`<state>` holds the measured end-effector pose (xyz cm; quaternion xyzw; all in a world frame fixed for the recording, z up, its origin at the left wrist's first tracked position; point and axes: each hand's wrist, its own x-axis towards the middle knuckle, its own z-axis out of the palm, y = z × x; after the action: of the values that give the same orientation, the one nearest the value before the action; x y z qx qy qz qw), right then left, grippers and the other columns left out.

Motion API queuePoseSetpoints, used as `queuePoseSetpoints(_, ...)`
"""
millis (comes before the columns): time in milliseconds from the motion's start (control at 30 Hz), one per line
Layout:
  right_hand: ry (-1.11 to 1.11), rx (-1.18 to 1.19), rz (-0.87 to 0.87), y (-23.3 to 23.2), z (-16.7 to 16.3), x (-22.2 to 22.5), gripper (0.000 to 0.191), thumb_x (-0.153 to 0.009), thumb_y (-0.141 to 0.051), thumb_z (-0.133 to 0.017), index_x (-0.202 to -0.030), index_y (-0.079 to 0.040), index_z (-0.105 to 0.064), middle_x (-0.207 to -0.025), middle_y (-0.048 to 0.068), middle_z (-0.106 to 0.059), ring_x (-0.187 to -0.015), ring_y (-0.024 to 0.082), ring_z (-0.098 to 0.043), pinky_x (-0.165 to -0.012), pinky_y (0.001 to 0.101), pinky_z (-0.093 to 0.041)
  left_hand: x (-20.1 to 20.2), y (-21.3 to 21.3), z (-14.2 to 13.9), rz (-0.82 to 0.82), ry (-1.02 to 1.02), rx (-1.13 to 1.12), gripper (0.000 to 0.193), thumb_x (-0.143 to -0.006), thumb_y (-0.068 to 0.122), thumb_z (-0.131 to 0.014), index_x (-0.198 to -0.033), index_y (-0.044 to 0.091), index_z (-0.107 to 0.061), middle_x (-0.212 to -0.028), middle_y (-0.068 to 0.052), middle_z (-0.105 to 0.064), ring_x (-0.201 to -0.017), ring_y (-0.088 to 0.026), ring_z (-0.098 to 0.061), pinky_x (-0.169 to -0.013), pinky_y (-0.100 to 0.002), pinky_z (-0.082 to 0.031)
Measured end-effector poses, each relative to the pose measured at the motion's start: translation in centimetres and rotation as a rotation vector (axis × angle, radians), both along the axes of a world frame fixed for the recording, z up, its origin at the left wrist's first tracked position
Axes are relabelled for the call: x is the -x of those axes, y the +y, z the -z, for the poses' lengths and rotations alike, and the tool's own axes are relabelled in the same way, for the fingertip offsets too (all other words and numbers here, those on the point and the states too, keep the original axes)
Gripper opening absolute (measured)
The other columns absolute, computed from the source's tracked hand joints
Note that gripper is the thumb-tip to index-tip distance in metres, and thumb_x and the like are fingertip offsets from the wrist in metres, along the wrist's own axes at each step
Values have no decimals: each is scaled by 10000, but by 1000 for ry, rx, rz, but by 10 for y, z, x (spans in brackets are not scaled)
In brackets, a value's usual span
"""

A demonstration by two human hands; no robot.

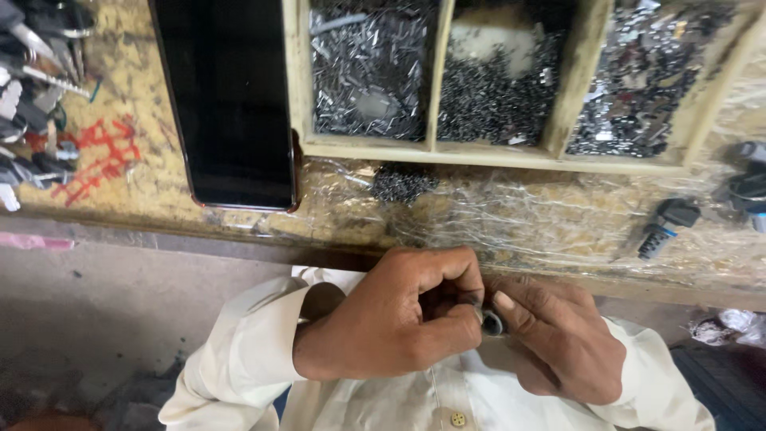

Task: The person assembles key fobs by inserting small metal pins into a cylindrical housing and then attaching a blue plastic cap. The person repeats this process for multiple units, placing the finished key fobs on the table.

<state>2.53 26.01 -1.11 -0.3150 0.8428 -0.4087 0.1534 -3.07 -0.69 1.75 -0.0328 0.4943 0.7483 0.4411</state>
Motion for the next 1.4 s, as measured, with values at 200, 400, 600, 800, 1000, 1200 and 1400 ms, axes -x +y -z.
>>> queuePoseSetpoints(200, 428, 99, -107, -2, -8, 29, 441, -874, 21, -724, -1237, 191, -539, -1106, 326, -626, -845, 380, -722, -696, 499, -617, 5, 31, -46, -135, 998, 685, 234, -807, 8, -695, -1035, 12, -641, -961, -134, -646, -844, -285, -673, -706, -385, -522)
queuePoseSetpoints(400, 209, 163, -18, -17, -38, 44, 329, -909, -37, -696, -1159, 160, -609, -1081, 256, -655, -952, 365, -707, -809, 475, -604, -25, 41, -10, -448, 710, 344, 308, -831, -21, -783, -1127, 2, -702, -986, -156, -722, -844, -210, -714, -675, -341, -589)
queuePoseSetpoints(600, 465, -533, 367, 49, -61, 94, 219, -879, 38, -675, -1097, 21, -669, -1304, 183, -644, -1200, 420, -601, -1055, 518, -464, -44, 5, 46, -140, -68, -470, 116, -982, -96, -722, -1071, -31, -687, -1144, -213, -729, -1064, -289, -755, -851, -427, -676)
queuePoseSetpoints(800, 778, -625, 284, 97, -19, 162, 376, -954, 59, -675, -1323, -16, -677, -1505, 201, -459, -1391, 367, -432, -1120, 478, -343, -50, 18, 46, -223, 192, -245, 125, -953, -110, -724, -1013, -10, -679, -1141, -195, -762, -1080, -266, -776, -865, -398, -681)
queuePoseSetpoints(1000, 780, -541, 269, 102, 29, 202, 305, -855, 74, -723, -1139, -8, -645, -1488, 204, -487, -1421, 364, -428, -1144, 513, -337, -38, 16, 44, -227, 221, -241, 117, -966, -91, -716, -1012, -1, -657, -1144, -185, -746, -1121, -263, -752, -928, -385, -646)
queuePoseSetpoints(1200, 110, 212, 717, 78, -14, 132, 42, -1191, -38, -575, -1191, 1, -559, -1173, 151, -677, -891, 188, -620, -1013, 351, -481, -39, 13, 43, -247, 43, -372, 140, -961, -79, -727, -1064, -2, -672, -1170, -185, -724, -1172, -269, -723, -968, -378, -632)
queuePoseSetpoints(1400, -42, 162, 660, 6, -34, 33, 190, -955, 53, -582, -1137, 105, -596, -992, 195, -720, -824, 205, -720, -873, 363, -596, -38, 12, 45, -319, 203, -371, 158, -993, -89, -719, -1117, 3, -684, -1210, -188, -716, -1186, -251, -722, -1011, -366, -627)
